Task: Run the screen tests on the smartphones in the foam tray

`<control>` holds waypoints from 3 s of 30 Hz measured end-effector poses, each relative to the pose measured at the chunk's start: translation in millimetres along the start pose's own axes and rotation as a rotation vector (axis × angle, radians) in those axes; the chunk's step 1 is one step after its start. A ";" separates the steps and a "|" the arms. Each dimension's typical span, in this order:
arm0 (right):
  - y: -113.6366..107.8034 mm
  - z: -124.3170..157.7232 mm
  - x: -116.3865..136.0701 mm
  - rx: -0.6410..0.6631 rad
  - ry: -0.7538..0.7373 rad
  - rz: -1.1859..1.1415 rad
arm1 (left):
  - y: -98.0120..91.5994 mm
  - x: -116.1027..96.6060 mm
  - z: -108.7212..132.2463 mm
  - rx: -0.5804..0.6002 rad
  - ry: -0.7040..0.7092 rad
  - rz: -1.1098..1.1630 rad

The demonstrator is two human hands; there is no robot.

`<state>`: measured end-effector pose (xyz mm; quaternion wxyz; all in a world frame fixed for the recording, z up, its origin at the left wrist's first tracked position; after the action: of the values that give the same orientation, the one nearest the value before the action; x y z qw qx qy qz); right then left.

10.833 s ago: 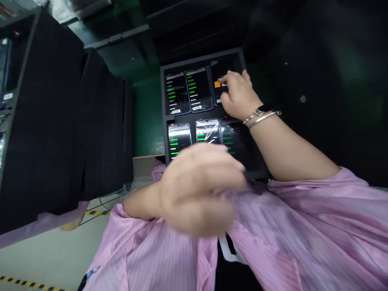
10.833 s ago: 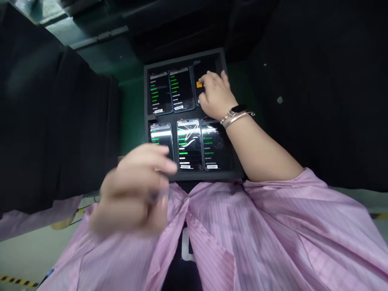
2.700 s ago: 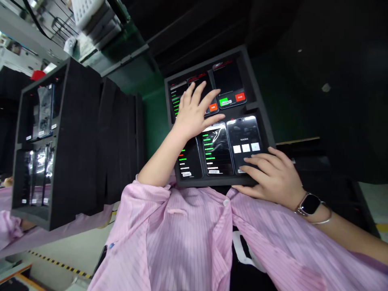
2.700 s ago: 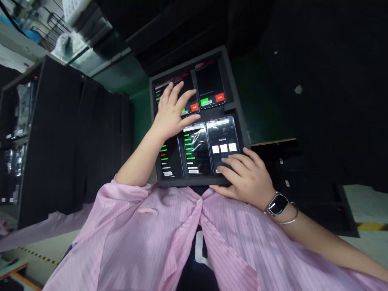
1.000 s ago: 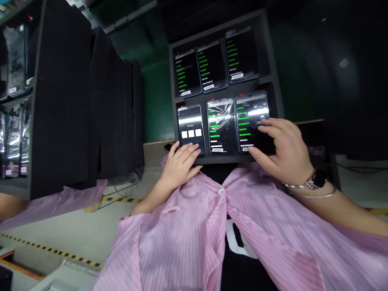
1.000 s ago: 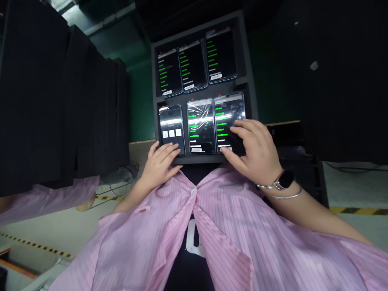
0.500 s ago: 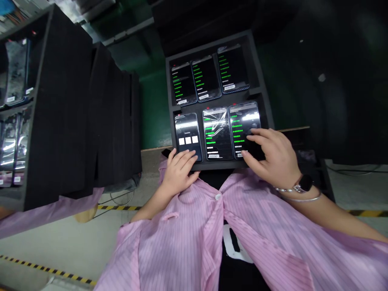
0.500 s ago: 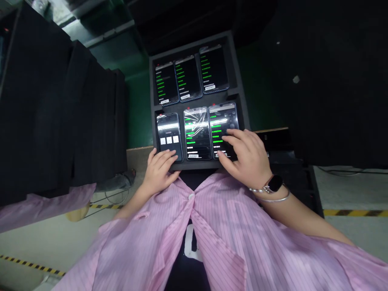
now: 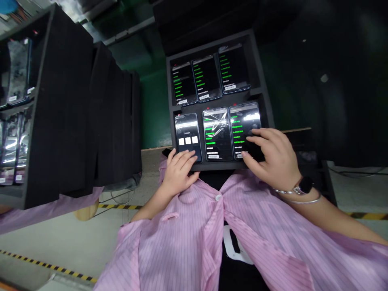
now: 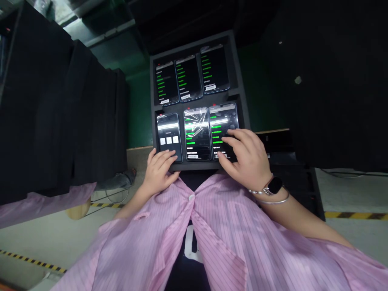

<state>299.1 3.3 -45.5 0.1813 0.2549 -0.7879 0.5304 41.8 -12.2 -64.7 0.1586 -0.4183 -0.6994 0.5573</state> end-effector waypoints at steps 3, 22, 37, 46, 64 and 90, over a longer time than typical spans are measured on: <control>-0.8 0.2 2.0 -0.012 -0.021 -0.004 | -1.9 -0.8 -0.2 -0.010 -0.002 -0.006; -7.7 3.2 7.1 -0.077 -0.101 0.018 | -32.6 39.1 3.2 -0.101 -0.263 -0.105; -23.9 8.2 16.1 0.018 -0.073 -0.090 | -11.0 -4.4 -24.3 0.047 -0.055 0.018; -23.8 13.3 17.2 0.073 -0.094 -0.058 | 6.7 -16.1 -46.9 0.107 -0.030 0.015; -39.1 -47.3 24.9 -0.022 -0.158 -0.034 | -29.8 39.9 10.5 0.033 -0.107 -0.029; 54.7 -175.4 -49.8 0.178 0.072 0.167 | -35.8 50.1 5.5 -0.034 -0.054 0.139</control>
<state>309.4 193.4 -48.7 0.1415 0.1842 -0.7490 0.6205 -6.6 21.4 -46.0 0.0935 -0.4532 -0.6821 0.5663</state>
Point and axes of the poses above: each hand's wrist, its own z-axis away from the middle knuckle, its own y-axis out of the palm, x = y × z, the point moved 9 cm from there along -z, towards the middle knuckle, and after that the axes turned 14 degrees about y, right-handed, at the moved point
